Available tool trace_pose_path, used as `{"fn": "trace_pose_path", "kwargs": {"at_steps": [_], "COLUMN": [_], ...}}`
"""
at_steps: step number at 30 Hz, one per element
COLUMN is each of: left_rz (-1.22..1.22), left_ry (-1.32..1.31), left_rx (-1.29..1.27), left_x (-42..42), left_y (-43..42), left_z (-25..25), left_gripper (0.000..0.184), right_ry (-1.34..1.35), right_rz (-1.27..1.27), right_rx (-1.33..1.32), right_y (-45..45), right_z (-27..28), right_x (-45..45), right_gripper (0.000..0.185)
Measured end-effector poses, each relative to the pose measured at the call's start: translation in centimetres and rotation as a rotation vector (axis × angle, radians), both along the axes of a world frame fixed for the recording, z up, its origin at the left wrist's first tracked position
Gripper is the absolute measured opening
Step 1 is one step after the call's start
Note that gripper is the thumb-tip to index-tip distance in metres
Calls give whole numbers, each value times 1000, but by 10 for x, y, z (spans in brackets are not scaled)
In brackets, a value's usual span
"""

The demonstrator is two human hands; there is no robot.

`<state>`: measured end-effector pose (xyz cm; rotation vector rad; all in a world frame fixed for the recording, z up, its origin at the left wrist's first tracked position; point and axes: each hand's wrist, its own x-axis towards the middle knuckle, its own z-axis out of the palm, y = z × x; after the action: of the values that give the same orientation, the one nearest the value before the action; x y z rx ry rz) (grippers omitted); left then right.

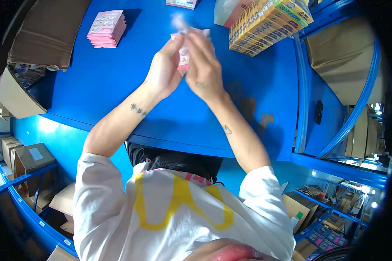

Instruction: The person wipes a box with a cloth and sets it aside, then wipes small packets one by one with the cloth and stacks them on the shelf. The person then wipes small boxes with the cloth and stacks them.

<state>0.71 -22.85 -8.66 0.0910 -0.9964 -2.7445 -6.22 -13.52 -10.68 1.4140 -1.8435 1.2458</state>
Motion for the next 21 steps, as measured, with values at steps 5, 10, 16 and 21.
{"fn": "trace_pose_path", "kwargs": {"at_steps": [5, 10, 16, 21], "left_rz": [109, 203, 467, 531], "left_ry": [-229, -149, -307, -206], "left_rx": [-77, -305, -1093, -1428], "left_x": [5, -5, -7, 1], "left_y": [-7, -14, -14, -4], "left_z": [2, -4, -18, -8], "left_gripper": [33, 28, 37, 44], "right_ry": [-819, -1013, -1199, -1204], "right_rz": [-136, 62, 167, 161], "right_rx": [-119, -145, -89, -207], "right_y": [31, 28, 20, 19], "right_z": [-2, 2, 6, -11], "right_x": [-20, -16, 7, 0], "right_gripper": [31, 28, 27, 27]}}
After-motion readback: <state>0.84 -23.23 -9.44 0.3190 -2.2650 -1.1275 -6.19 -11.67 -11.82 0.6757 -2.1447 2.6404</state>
